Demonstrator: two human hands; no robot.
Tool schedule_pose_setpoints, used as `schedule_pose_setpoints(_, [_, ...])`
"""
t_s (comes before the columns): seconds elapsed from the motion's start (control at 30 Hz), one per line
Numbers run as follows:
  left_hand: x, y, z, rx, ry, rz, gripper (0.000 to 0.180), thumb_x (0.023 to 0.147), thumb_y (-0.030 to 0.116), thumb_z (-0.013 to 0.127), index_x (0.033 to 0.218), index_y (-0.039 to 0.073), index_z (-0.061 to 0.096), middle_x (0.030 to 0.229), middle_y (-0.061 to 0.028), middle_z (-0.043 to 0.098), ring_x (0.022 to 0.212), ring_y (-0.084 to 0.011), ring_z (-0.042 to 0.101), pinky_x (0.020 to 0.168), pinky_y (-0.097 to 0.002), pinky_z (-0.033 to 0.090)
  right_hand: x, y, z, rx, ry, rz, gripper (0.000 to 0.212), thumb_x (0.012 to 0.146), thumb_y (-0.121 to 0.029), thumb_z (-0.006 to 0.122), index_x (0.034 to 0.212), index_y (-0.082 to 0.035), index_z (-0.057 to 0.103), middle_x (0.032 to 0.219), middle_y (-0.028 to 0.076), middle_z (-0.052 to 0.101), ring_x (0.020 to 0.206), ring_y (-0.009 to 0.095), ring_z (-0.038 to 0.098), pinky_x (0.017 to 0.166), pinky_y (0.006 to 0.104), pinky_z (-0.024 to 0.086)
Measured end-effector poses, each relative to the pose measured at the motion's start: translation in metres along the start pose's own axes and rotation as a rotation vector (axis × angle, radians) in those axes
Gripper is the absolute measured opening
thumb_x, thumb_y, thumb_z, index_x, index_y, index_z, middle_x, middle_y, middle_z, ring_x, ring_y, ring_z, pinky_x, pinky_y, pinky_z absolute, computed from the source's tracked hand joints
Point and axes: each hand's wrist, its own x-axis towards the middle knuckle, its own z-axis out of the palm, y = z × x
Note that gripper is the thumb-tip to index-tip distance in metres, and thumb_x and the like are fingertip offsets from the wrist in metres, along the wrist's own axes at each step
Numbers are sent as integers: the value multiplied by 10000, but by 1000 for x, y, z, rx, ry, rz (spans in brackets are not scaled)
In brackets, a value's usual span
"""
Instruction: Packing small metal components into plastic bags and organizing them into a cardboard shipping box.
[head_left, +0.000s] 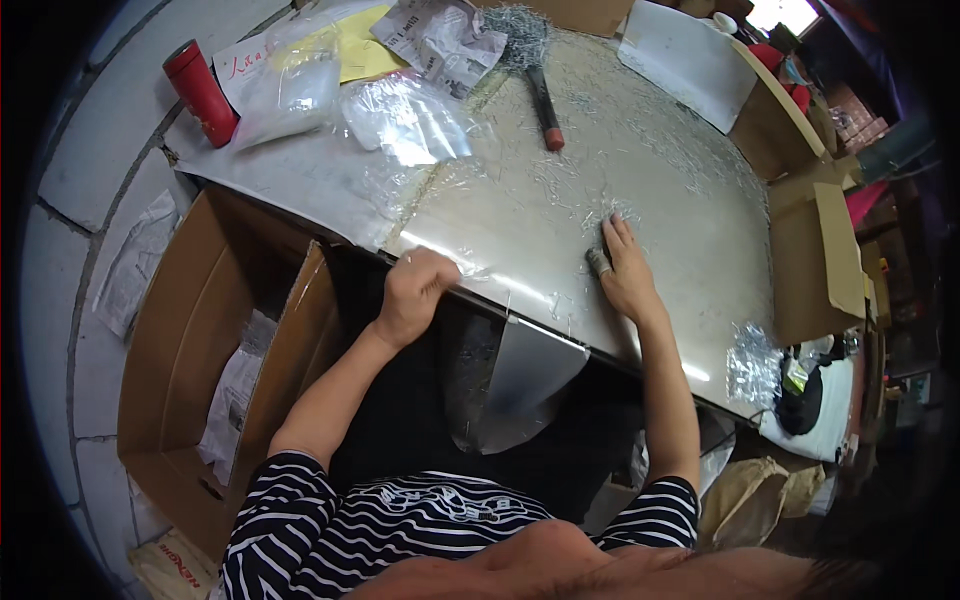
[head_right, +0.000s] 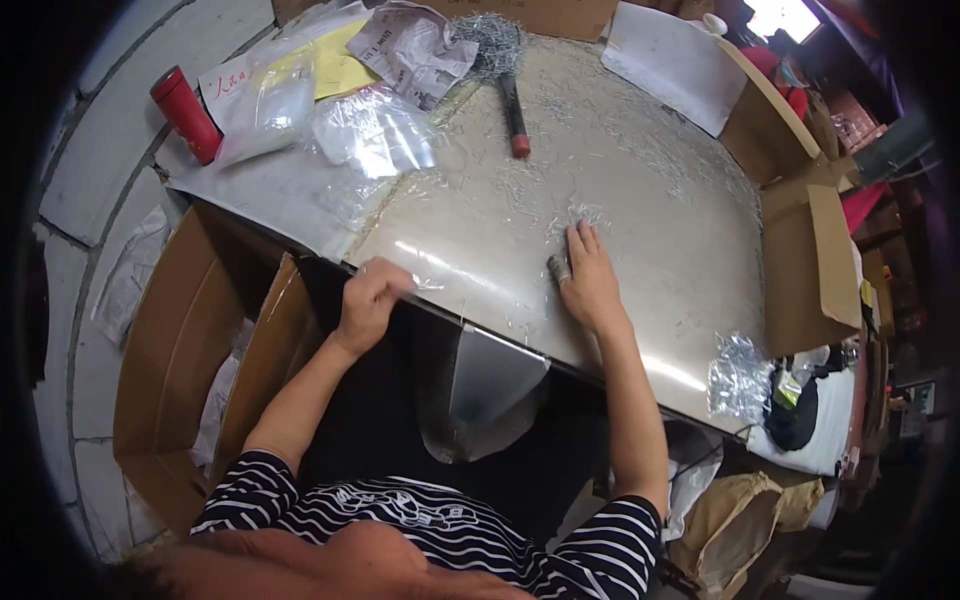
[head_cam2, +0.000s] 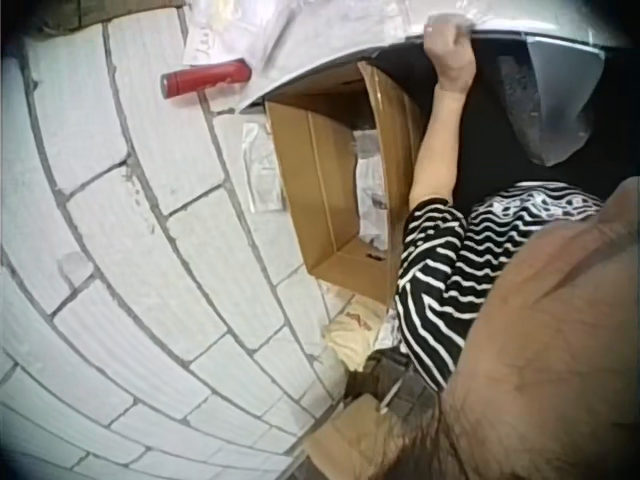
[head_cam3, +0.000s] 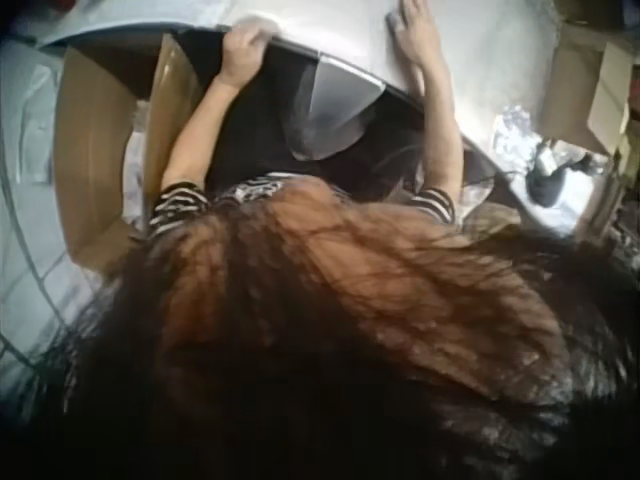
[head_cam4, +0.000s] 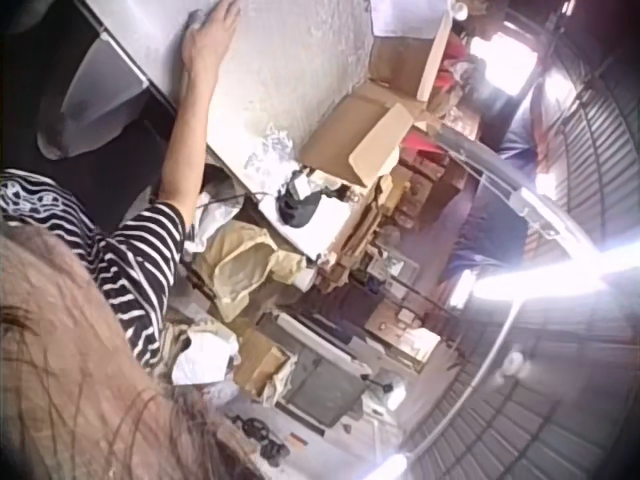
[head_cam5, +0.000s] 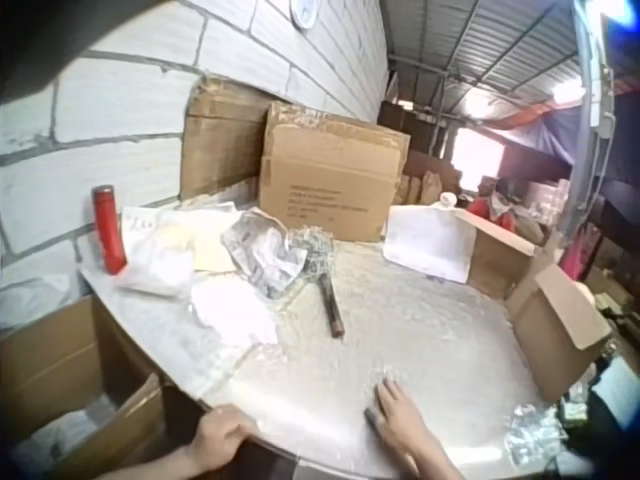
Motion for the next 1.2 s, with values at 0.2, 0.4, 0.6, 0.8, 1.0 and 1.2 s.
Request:
schedule_pose_setpoints(0.2, [6,61,22,-178,-332,-194,210,918,144,565,780,-14,551,715,-136,526,685,-293,539,661,-370,435,-102,-81,-50,657,100,143,379,859,-164,682,1184,17,609,1180,155,651,1137,265,592,999,340,425])
schedule_pose_setpoints(0.4, [-42,100,36,-362,-449,-491,173,852,-3,553,1009,-25,623,833,-90,648,700,-127,616,621,-283,486,-149,-116,11,790,287,-52,287,843,-39,666,1128,-27,632,1061,149,677,875,219,690,750,313,541])
schedule_pose_setpoints(0.6, [-88,88,28,-515,-738,-752,78,767,-31,675,729,-2,614,614,21,572,545,-28,505,501,-183,380,-207,-102,30,1080,-168,72,168,804,-62,661,962,-7,667,849,142,683,757,216,665,716,324,514])
schedule_pose_setpoints(0.8, [-131,52,51,-231,-933,-651,136,685,15,764,671,-7,631,599,-16,606,565,-79,556,532,-231,436,-249,-69,101,642,-359,163,210,760,-159,674,939,-61,723,881,154,704,853,316,678,771,400,521])
schedule_pose_setpoints(1.0, [-128,43,56,-371,-668,-772,270,730,-89,701,978,-58,598,760,-78,650,678,-114,619,639,-233,494,-198,-42,24,661,153,238,171,825,-118,665,944,3,683,854,170,684,770,275,674,706,352,523])
schedule_pose_setpoints(1.2, [-93,54,63,-679,-441,-809,345,760,-90,665,1092,-60,574,868,-55,641,786,-107,627,736,-222,504,-98,-7,-6,358,456,133,281,925,-84,516,1183,3,587,1206,212,591,1114,339,569,957,392,441])
